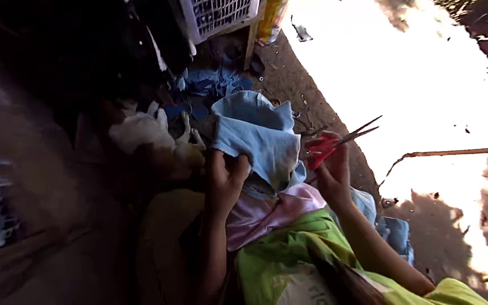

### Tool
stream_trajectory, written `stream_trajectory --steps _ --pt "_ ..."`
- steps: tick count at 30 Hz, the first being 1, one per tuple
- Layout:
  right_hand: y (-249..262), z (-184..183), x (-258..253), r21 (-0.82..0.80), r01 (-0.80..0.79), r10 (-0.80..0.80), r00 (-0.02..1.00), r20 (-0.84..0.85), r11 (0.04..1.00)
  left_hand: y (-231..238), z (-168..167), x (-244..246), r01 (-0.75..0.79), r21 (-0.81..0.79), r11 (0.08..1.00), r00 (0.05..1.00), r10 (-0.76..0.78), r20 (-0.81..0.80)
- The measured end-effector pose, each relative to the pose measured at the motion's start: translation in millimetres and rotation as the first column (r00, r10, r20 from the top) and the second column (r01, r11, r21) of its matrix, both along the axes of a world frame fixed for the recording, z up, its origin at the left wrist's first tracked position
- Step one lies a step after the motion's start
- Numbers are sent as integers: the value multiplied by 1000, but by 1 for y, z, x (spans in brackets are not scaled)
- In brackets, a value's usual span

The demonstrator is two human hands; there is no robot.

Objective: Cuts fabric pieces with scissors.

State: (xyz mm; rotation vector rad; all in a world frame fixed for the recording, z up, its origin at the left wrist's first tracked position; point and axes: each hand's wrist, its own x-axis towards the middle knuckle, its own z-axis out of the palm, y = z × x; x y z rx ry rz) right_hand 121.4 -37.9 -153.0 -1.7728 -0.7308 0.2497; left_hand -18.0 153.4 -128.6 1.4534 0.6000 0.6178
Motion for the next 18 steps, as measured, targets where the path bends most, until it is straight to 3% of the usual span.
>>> stream_trajectory --steps 3,7,9,12,15,18 --pt "10 7 -1 20 -135 135 990 -30 991 -6 -1 -16 -29 -123 992 999 26 -27" --pt "16 18 -19 114 -407 422 857 -296 906 -16 -15 -33 -167 -240 956 984 146 -102" --pt "13 20 -25 138 -531 533 728 -430 836 -21 -26 -36 -239 -196 951 970 226 -86" --pt "2 15 -27 181 -658 631 549 -548 731 -29 -39 -38 -278 -5 961 960 277 -22" --pt "-14 10 -21 162 -710 631 467 -619 685 -31 -45 -37 -221 142 965 975 220 23" --pt "-28 4 -13 183 -709 618 423 -663 681 -31 -46 -33 -173 133 976 985 170 30"
